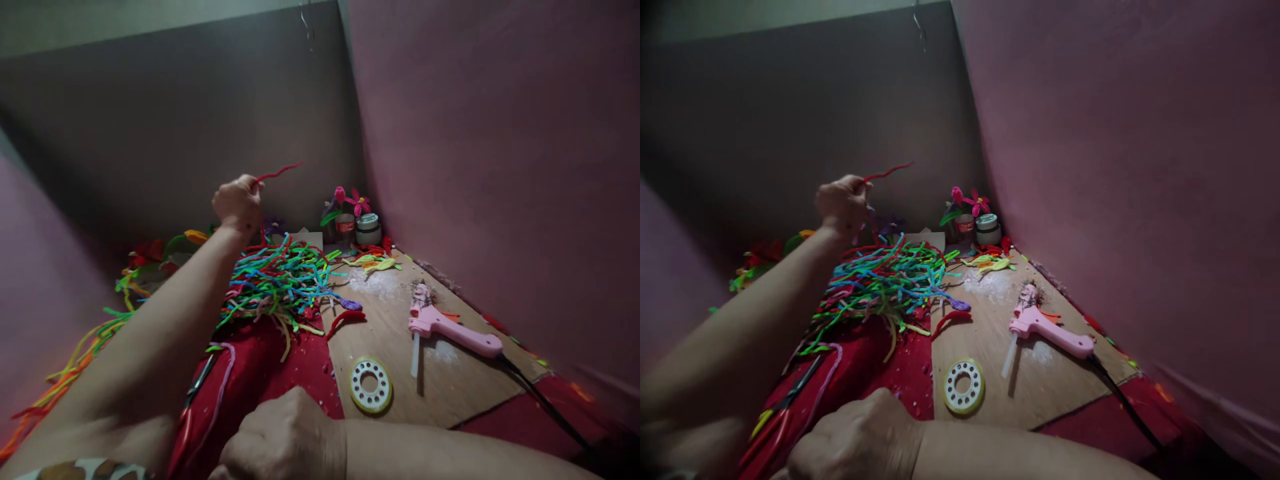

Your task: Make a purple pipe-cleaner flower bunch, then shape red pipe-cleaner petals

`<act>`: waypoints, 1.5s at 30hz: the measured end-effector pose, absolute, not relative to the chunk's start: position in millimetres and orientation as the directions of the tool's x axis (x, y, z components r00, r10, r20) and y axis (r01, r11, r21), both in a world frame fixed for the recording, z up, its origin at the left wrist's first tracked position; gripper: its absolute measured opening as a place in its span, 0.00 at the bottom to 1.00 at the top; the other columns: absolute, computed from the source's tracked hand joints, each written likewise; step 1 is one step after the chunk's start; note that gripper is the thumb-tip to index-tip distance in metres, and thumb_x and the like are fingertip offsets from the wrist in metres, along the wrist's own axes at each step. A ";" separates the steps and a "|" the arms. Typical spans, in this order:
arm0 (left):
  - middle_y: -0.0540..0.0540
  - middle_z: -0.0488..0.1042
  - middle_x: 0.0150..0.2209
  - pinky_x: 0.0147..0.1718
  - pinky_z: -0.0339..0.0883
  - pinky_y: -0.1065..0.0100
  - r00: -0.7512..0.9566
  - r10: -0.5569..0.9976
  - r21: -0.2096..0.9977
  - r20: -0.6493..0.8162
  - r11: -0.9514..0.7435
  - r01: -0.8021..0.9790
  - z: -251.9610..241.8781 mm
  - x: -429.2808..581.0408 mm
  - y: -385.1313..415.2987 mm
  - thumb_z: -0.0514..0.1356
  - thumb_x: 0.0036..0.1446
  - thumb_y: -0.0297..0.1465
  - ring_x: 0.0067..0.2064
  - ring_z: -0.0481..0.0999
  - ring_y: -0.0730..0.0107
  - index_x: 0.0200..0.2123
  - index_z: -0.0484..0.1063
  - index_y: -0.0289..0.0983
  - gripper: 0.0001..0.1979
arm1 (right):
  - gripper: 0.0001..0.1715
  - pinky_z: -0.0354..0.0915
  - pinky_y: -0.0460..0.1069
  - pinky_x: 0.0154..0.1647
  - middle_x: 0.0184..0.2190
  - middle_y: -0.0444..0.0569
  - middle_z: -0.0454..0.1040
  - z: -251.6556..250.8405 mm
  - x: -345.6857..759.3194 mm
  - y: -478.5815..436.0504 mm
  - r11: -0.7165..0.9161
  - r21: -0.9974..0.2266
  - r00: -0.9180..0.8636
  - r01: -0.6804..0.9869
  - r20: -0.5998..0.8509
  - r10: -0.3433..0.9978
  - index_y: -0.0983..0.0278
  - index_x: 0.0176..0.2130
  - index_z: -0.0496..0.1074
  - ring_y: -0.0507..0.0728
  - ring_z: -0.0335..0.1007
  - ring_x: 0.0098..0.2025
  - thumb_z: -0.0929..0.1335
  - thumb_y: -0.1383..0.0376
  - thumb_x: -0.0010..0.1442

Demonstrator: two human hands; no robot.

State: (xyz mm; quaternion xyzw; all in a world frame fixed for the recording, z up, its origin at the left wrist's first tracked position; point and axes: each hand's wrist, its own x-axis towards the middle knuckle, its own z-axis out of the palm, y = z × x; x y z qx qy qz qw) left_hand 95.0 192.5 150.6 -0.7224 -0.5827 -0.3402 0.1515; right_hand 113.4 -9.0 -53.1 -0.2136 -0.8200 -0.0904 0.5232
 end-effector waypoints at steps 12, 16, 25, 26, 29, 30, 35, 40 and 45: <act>0.51 0.63 0.16 0.23 0.48 0.72 0.701 0.713 0.163 0.018 -0.693 0.702 27.9 92.9 72.7 0.56 0.51 0.35 0.21 0.59 0.75 0.18 0.71 0.37 0.14 | 0.17 0.51 0.44 0.14 0.18 0.44 0.71 -38.1 125.4 -25.2 0.855 -0.114 -0.508 0.506 0.762 0.402 0.64 0.23 0.63 0.51 0.68 0.20 0.59 0.61 0.60; 0.52 0.62 0.16 0.22 0.47 0.72 0.672 0.740 0.290 -0.041 -0.635 0.716 -0.9 86.4 76.3 0.54 0.52 0.38 0.21 0.58 0.74 0.18 0.69 0.37 0.16 | 0.18 0.54 0.44 0.16 0.18 0.44 0.71 -41.2 125.2 -22.0 0.853 -0.106 -0.507 0.511 0.764 0.399 0.64 0.23 0.64 0.51 0.68 0.21 0.59 0.60 0.60; 0.55 0.57 0.16 0.20 0.46 0.73 0.593 0.805 0.543 -0.038 -0.481 0.688 24.9 74.7 60.7 0.55 0.51 0.41 0.20 0.54 0.77 0.20 0.67 0.35 0.16 | 0.18 0.51 0.44 0.19 0.21 0.45 0.72 -42.1 128.8 -21.7 0.828 -0.237 -0.474 0.508 0.726 0.498 0.65 0.24 0.67 0.50 0.66 0.22 0.60 0.60 0.60; 0.55 0.56 0.15 0.19 0.45 0.73 0.562 0.827 0.602 -0.025 -0.436 0.669 29.4 68.9 58.9 0.55 0.51 0.41 0.19 0.52 0.78 0.20 0.66 0.35 0.16 | 0.19 0.51 0.44 0.20 0.20 0.45 0.72 -40.6 130.3 -21.2 0.811 -0.302 -0.446 0.501 0.713 0.541 0.65 0.23 0.67 0.50 0.65 0.22 0.60 0.60 0.60; 0.57 0.55 0.15 0.17 0.43 0.74 0.478 0.878 0.770 0.008 -0.310 0.557 37.5 46.3 56.4 0.55 0.52 0.41 0.17 0.50 0.80 0.24 0.66 0.35 0.15 | 0.21 0.53 0.44 0.23 0.18 0.43 0.68 -33.1 136.5 -16.0 0.666 -0.610 -0.232 0.429 0.638 0.734 0.65 0.21 0.65 0.48 0.61 0.20 0.59 0.59 0.62; 0.57 0.56 0.16 0.17 0.44 0.75 0.468 0.883 0.813 0.015 -0.283 0.508 37.4 38.5 56.0 0.55 0.53 0.42 0.17 0.51 0.81 0.24 0.65 0.35 0.15 | 0.21 0.54 0.44 0.23 0.18 0.43 0.67 -30.2 138.7 -12.8 0.584 -0.719 -0.118 0.377 0.589 0.800 0.65 0.22 0.66 0.48 0.60 0.20 0.59 0.59 0.62; 0.57 0.56 0.14 0.15 0.47 0.76 0.469 0.883 0.929 -0.011 -0.164 0.331 22.9 17.1 48.5 0.56 0.52 0.42 0.15 0.52 0.81 0.23 0.61 0.36 0.16 | 0.12 0.61 0.46 0.36 0.30 0.47 0.71 -23.5 145.1 8.1 0.396 -0.916 0.201 0.062 0.400 0.894 0.65 0.36 0.69 0.51 0.65 0.34 0.61 0.61 0.60; 0.58 0.55 0.13 0.13 0.45 0.76 0.484 0.869 0.905 -0.101 -0.122 0.408 15.0 21.3 29.4 0.56 0.51 0.43 0.14 0.51 0.82 0.22 0.61 0.36 0.16 | 0.12 0.62 0.47 0.35 0.28 0.46 0.72 -27.1 145.6 17.8 0.304 -0.915 0.126 -0.267 0.279 0.952 0.66 0.31 0.71 0.52 0.66 0.31 0.64 0.60 0.55; 0.58 0.52 0.14 0.15 0.43 0.75 0.538 0.821 0.891 -0.194 -0.082 0.447 15.5 17.7 15.8 0.55 0.52 0.42 0.16 0.49 0.81 0.25 0.64 0.35 0.15 | 0.10 0.63 0.46 0.30 0.22 0.45 0.73 -20.3 151.4 19.9 0.177 -0.793 0.115 -0.583 0.135 0.984 0.67 0.24 0.69 0.50 0.67 0.25 0.66 0.62 0.52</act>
